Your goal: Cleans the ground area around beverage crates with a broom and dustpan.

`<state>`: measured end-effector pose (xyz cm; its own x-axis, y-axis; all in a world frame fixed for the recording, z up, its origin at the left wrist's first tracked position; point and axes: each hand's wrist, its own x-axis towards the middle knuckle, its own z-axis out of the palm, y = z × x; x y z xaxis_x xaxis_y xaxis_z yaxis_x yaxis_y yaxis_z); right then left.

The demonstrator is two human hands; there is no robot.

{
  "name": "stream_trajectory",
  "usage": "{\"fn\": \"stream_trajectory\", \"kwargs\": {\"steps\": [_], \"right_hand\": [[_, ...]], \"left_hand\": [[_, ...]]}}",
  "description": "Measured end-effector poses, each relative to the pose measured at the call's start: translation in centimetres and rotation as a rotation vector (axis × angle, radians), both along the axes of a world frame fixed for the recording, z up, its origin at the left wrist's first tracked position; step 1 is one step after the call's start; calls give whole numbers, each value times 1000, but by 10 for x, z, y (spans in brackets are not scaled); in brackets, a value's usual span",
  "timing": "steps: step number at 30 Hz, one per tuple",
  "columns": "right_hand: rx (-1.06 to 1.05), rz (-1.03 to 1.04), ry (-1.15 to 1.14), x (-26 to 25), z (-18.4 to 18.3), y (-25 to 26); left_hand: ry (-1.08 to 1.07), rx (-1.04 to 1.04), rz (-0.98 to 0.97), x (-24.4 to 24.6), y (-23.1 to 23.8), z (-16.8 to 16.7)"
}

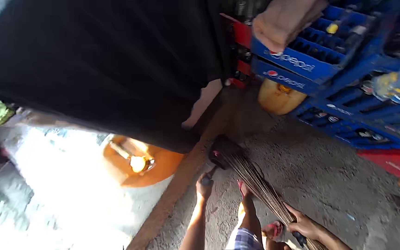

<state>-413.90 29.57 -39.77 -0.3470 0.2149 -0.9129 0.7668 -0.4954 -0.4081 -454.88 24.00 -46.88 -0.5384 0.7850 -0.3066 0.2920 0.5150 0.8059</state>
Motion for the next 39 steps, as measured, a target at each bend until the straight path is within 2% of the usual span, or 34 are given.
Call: {"fn": "stream_trajectory", "kwargs": {"steps": [3,8,10,13,16,20,23,26,28,31,33,34,36,39], "right_hand": [[57,-39,-55,62,16,-59],[15,-617,110,154,34,-173],[44,-767,59,182,33,-221],[118,-886,-87,217,28,-260],[199,-909,-250,257,3,-248],[291,-885,-355,308,-53,-175],[256,-855,-449,342,-108,-129],[181,-967,-483,374,-154,-147],[96,-1060,-501,373,-153,-199],[60,-1173,-506,359,-94,-268],[87,-1275,-482,352,-62,-287],[102,-1303,-481,354,-54,-283],[158,-1296,-510,367,-62,-252],[183,-1281,-531,405,-114,-175]], "left_hand": [[9,75,-173,21,-16,8],[-2,131,-419,73,-22,24],[-41,182,-511,103,-16,28],[-97,213,-628,154,0,31],[-134,191,-739,209,16,29],[-146,140,-927,276,46,24],[-195,118,-1025,318,70,11],[-232,97,-1104,354,92,0],[-246,68,-1137,369,106,-2],[-287,37,-1187,396,126,-5],[-310,8,-1215,412,137,-7],[-322,-1,-1226,420,141,-8],[-350,-7,-1268,435,147,-9],[-341,-34,-1336,451,154,-7]]}}
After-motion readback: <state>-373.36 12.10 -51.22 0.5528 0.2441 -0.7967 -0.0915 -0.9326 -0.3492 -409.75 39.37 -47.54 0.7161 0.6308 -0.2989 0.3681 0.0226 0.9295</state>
